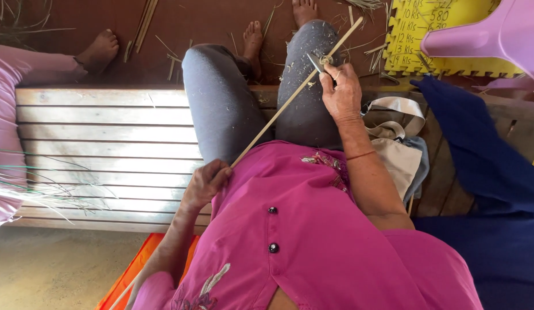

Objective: Shaving and smoothing thin bamboo strips and poles using a small hand knife for craft work.

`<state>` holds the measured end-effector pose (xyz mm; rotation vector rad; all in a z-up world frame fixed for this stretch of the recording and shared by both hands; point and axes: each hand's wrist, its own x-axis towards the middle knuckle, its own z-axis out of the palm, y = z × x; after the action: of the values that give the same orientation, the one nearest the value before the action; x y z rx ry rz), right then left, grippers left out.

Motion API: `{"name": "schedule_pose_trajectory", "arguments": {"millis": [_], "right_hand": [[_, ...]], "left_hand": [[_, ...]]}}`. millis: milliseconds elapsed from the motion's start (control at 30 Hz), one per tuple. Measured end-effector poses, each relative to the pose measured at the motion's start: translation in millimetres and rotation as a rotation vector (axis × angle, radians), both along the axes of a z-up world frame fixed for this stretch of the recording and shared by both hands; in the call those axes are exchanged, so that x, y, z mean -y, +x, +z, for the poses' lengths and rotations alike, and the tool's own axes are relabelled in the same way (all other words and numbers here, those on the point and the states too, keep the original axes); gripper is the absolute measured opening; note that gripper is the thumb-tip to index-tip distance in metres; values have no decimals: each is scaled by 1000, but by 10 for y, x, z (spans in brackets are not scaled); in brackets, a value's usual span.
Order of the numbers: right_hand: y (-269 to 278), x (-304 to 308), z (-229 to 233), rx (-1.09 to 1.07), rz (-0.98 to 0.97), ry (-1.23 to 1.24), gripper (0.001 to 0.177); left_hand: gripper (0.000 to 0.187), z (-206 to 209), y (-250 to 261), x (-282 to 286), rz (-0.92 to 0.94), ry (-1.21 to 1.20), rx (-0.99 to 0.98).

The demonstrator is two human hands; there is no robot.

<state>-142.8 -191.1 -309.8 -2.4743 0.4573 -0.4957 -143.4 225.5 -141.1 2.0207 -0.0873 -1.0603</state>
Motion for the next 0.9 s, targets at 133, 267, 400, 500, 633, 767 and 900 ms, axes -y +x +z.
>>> {"name": "schedule_pose_trajectory", "arguments": {"millis": [133, 267, 400, 500, 633, 767, 900], "right_hand": [[18, 38, 36, 13, -1, 19, 18], [78, 18, 265, -9, 72, 164, 20], [55, 26, 252, 57, 121, 151, 18], [24, 93, 3, 25, 59, 1, 23], [-20, 103, 190, -10, 47, 55, 25], [-13, 118, 220, -51, 122, 108, 24], [20, 37, 265, -72, 135, 108, 24]], "left_hand": [[18, 165, -103, -241, 45, 69, -66], [22, 388, 148, 70, -110, 52, -109], [33, -44, 464, 777, -276, -89, 165], [26, -684, 692, 1656, -235, -282, 310], [20, -1181, 926, 2463, 24, -293, -69], [17, -1295, 938, 2551, 105, -277, -12], [12, -1395, 861, 2383, 79, -293, 90]]}}
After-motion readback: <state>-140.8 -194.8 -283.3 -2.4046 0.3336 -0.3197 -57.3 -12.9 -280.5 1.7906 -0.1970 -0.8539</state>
